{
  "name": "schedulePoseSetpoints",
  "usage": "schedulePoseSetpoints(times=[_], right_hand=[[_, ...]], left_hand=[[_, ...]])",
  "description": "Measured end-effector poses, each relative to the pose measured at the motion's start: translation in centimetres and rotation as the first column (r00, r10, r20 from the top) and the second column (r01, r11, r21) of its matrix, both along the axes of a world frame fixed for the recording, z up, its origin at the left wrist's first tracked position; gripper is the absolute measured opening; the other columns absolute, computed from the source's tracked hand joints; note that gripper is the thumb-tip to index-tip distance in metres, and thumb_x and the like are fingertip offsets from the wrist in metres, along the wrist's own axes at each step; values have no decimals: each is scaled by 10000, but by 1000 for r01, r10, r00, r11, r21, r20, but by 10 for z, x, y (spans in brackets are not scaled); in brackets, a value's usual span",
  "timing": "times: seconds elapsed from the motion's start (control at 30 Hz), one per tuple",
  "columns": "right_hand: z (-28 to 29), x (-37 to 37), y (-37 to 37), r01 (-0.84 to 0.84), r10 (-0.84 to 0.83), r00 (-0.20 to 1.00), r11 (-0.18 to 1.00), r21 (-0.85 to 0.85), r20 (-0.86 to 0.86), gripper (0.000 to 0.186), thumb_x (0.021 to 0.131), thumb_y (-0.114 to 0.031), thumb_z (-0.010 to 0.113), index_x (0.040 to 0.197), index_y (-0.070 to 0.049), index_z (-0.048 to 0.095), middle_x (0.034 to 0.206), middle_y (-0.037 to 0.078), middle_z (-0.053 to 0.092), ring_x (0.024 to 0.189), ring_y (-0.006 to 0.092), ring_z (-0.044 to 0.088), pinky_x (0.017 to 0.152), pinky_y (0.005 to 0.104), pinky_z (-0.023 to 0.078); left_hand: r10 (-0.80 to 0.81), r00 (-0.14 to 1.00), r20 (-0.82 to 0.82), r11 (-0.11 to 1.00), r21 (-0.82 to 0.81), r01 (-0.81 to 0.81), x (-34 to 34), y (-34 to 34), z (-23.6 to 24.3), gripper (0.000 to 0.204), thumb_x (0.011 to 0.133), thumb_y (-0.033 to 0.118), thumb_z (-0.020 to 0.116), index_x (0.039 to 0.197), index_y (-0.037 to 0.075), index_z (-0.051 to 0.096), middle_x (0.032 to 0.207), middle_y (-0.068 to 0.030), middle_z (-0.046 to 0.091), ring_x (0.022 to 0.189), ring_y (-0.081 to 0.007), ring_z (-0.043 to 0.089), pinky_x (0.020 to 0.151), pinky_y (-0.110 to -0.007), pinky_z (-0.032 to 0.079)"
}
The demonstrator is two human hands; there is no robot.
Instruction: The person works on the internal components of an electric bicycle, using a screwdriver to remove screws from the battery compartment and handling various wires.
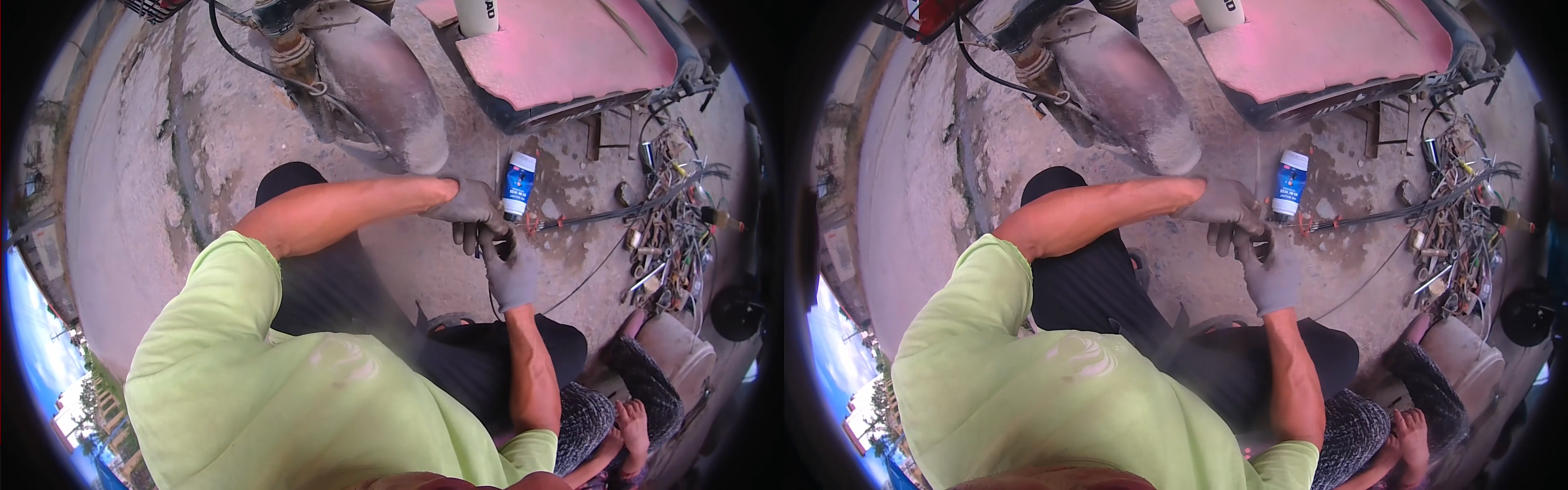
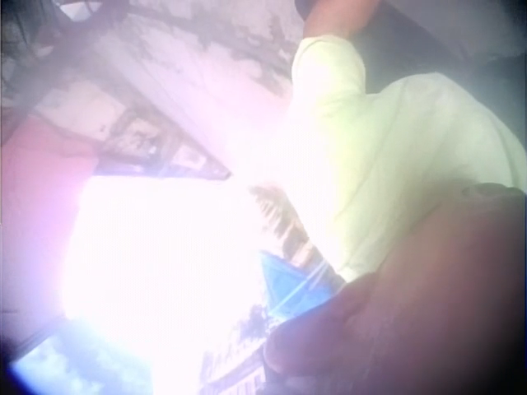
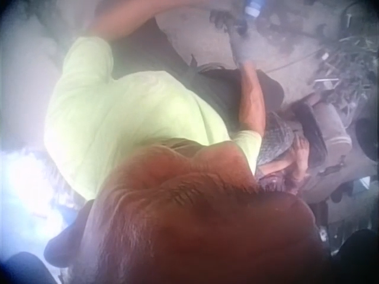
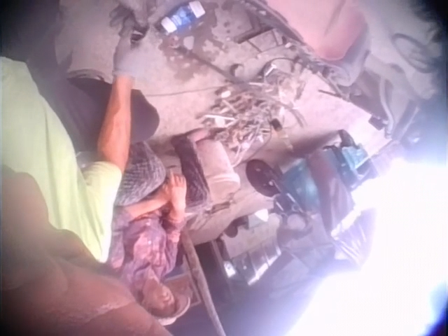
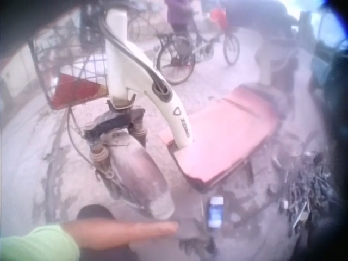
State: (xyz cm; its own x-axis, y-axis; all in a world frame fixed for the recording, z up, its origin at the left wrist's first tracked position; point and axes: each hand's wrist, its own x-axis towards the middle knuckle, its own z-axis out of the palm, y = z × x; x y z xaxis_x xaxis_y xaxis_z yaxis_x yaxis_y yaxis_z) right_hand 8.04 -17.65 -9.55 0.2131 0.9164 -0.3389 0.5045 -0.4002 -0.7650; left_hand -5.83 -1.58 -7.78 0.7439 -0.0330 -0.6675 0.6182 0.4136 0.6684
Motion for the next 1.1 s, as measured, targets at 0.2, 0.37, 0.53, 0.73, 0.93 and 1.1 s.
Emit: schedulePoseSetpoints(times=[0.2, 0.37, 0.53, 0.73, 0.93, 1.1], right_hand=[[-34, 6, -13, -66, 30, 991, 959, 275, 132, 173, 897, -122, 690, 1036, -25, 654, 919, 168, 679, 817, 324, 665, 705, 421, 521], [-41, 12, -16, 278, -217, 931, 943, 185, -295, 132, 993, -139, 604, 1034, -15, 620, 982, 100, 720, 832, 221, 706, 710, 368, 554], [-42, 24, -21, 535, -564, 530, 802, -267, -633, 268, 1065, -230, 466, 1187, -21, 584, 957, 99, 709, 773, 186, 713, 624, 287, 567], [-85, 42, -25, 410, -625, 475, 780, -473, -619, 289, 1071, -251, 483, 1116, -16, 646, 831, 39, 656, 635, 125, 607, 505, 231, 459], [-90, 49, -8, -104, -677, 326, 668, -737, -660, 277, 1061, -221, 467, 1068, -8, 644, 706, -68, 481, 498, 21, 375, 412, 164, 279], [-103, 41, -9, -321, -751, 192, 560, -764, -632, 245, 1053, -206, 432, 1023, -39, 609, 731, -57, 493, 501, 21, 386, 402, 157, 275]], left_hand=[[48, 999, -1, 993, -111, -48, 7, -6, 8, 303, 978, 248, 571, 1061, -16, 695, 956, -117, 780, 713, -199, 738, 576, -311, 555], [169, 985, -17, 985, -17, -170, 1, 1, 5, 258, 962, 220, 583, 956, -24, 666, 942, -167, 766, 738, -236, 746, 597, -319, 561], [224, 973, -53, 974, 45, -222, -7, -7, -14, 191, 911, 155, 596, 911, -30, 645, 859, -157, 748, 760, -248, 748, 611, -331, 564], [214, 977, 4, 958, 192, -211, -6, -17, -24, 343, 883, 153, 611, 1144, -40, 724, 888, -100, 766, 761, -157, 704, 680, -298, 542], [139, 984, -107, 969, 220, -112, -11, -25, -41, 307, 891, 156, 636, 1129, -10, 735, 874, -95, 759, 754, -130, 668, 715, -279, 534], [60, 996, 64, 990, 125, -68, -20, -32, -48, 212, 884, 193, 690, 944, -8, 722, 878, -93, 747, 787, -144, 688, 741, -281, 545]])
